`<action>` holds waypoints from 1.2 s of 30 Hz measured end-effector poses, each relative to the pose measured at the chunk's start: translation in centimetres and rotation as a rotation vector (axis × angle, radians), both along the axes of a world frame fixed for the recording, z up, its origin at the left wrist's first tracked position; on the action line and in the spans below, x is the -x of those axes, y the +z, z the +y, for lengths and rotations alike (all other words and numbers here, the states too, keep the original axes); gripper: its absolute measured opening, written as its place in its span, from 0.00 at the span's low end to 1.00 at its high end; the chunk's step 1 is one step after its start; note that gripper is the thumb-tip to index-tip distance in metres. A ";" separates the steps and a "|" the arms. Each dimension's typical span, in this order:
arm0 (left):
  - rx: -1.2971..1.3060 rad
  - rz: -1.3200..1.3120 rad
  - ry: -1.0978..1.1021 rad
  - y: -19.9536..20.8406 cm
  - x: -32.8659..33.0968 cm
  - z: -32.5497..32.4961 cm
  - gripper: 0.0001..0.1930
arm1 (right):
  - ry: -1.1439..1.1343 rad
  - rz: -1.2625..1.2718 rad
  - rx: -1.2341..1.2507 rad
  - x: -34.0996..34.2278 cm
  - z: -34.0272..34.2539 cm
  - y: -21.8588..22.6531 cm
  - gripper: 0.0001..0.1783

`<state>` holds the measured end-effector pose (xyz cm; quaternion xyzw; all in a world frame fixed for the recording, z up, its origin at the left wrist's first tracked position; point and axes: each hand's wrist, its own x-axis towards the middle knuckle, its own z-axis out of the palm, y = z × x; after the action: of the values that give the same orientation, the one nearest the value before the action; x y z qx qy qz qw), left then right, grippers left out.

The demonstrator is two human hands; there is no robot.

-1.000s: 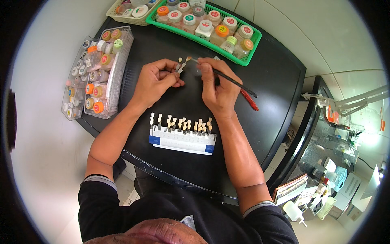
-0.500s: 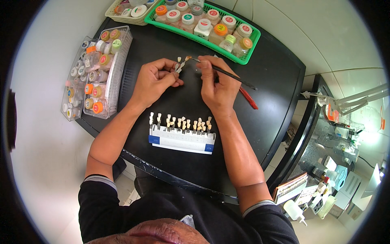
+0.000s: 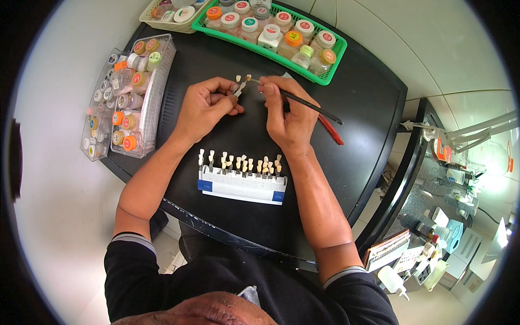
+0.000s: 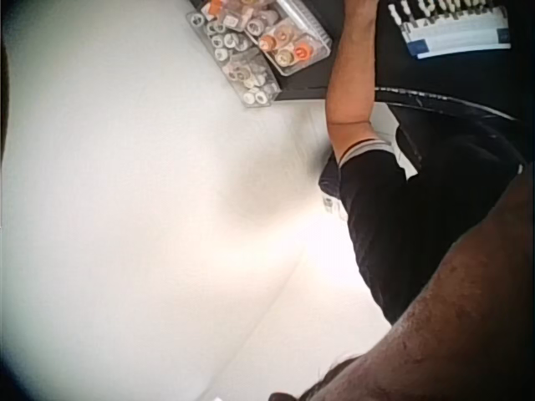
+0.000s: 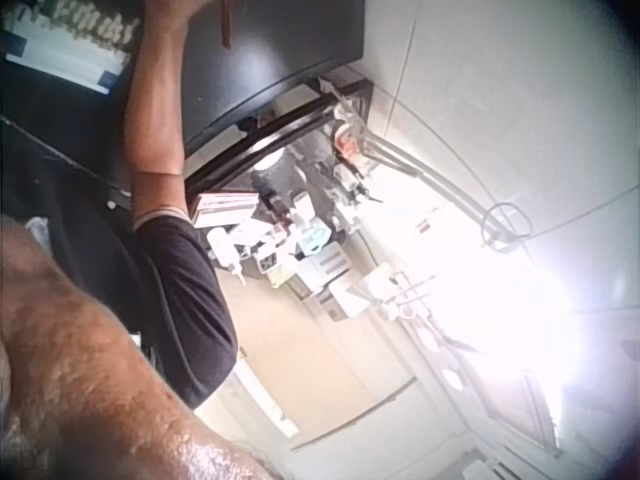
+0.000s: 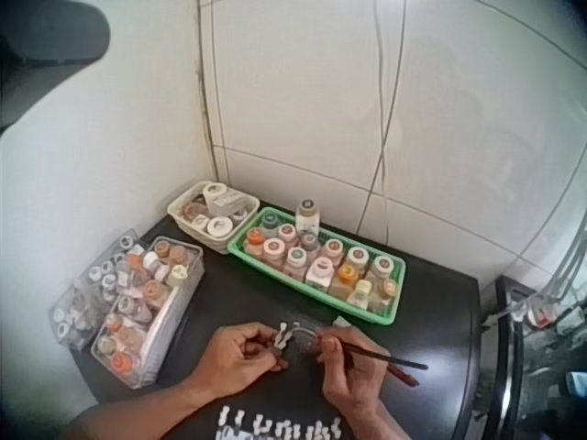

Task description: The person applies stain to a dental crown using a fine brush, comparing it against a tooth shade guide.

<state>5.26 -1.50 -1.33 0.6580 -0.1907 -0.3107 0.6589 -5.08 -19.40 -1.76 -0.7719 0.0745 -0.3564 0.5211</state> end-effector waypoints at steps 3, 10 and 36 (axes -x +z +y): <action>0.007 0.004 0.001 0.0 -0.2 0.1 0.10 | -0.016 0.001 0.019 -0.1 0.0 0.1 0.09; 0.002 -0.004 -0.002 -0.1 -0.1 0.0 0.10 | -0.026 -0.009 0.008 0.1 0.2 0.1 0.09; -0.014 -0.013 -0.008 0.1 -0.1 0.1 0.11 | 0.095 0.061 0.008 0.1 0.4 0.6 0.07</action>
<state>5.40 -1.38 -1.24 0.6639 -0.1955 -0.3105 0.6516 -5.21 -19.03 -1.12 -0.7871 0.0522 -0.3077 0.5321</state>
